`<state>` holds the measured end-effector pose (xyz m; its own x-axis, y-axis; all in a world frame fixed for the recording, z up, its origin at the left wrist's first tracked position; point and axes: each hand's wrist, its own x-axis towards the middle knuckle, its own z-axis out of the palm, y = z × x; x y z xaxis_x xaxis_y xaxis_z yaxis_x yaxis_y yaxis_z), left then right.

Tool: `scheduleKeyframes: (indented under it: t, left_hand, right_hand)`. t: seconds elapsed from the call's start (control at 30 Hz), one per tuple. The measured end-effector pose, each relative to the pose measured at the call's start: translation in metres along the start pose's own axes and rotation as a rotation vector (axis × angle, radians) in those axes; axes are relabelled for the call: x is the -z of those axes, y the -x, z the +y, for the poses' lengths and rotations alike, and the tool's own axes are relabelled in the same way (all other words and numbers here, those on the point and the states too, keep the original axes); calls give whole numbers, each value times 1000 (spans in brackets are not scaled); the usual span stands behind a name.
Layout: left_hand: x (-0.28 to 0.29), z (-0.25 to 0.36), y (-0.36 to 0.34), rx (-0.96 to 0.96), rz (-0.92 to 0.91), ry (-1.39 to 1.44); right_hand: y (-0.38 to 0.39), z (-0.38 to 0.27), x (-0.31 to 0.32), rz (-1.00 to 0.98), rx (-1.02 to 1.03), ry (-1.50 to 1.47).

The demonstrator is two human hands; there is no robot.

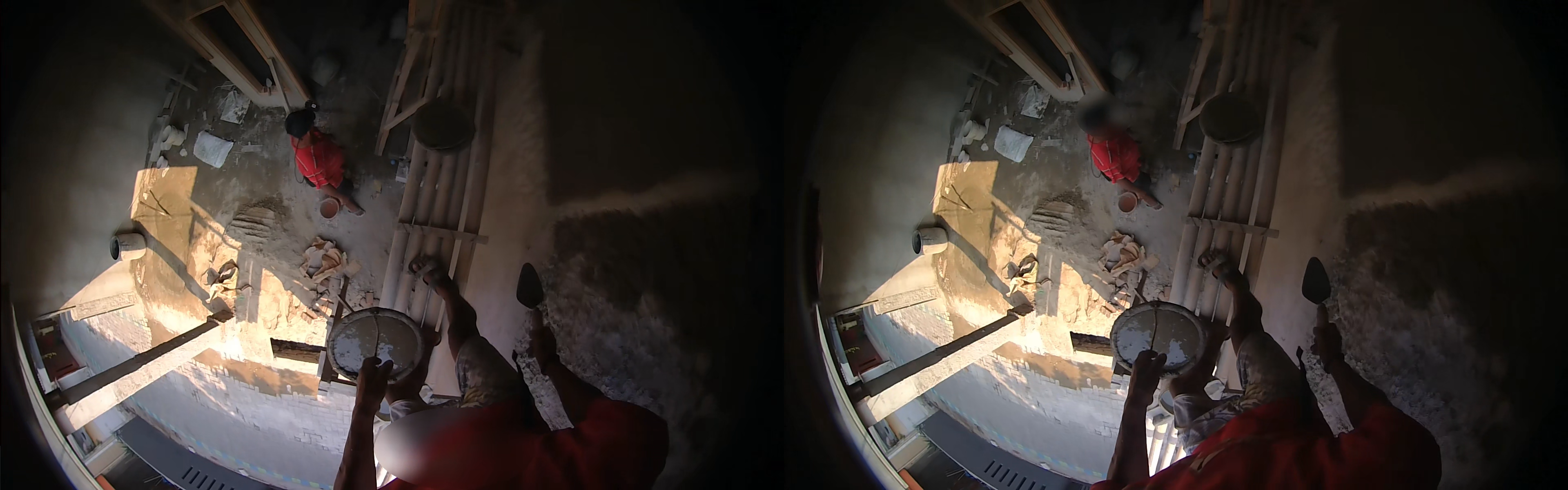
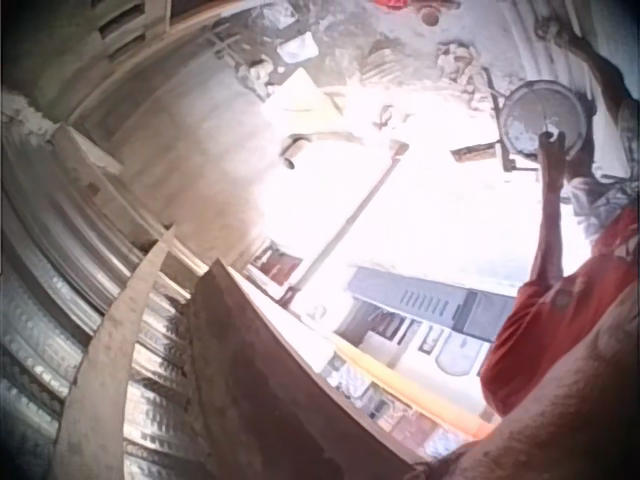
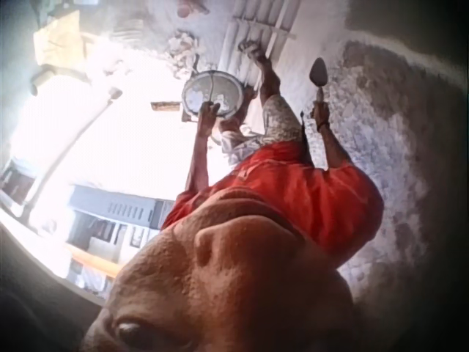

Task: The person applies cement mixture to a wall using a trowel and handles buckets of the mixture.

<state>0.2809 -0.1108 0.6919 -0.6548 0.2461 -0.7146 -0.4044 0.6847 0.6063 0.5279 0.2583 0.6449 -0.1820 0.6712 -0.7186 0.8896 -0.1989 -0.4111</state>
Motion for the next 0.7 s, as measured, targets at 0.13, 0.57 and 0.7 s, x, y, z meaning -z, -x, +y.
scheduleKeyframes:
  t: [0.13,0.57,0.7]
  left_hand:
    - [0,-4,3,-10,-4,-22]
    - [-25,5,-8,104,-174,71]
    - [-31,22,-10,116,-174,63]
  right_hand:
    - [11,10,-2,36,21,23]
    - [1,118,9,-20,-116,-168]
    - [37,49,11,52,-180,-307]
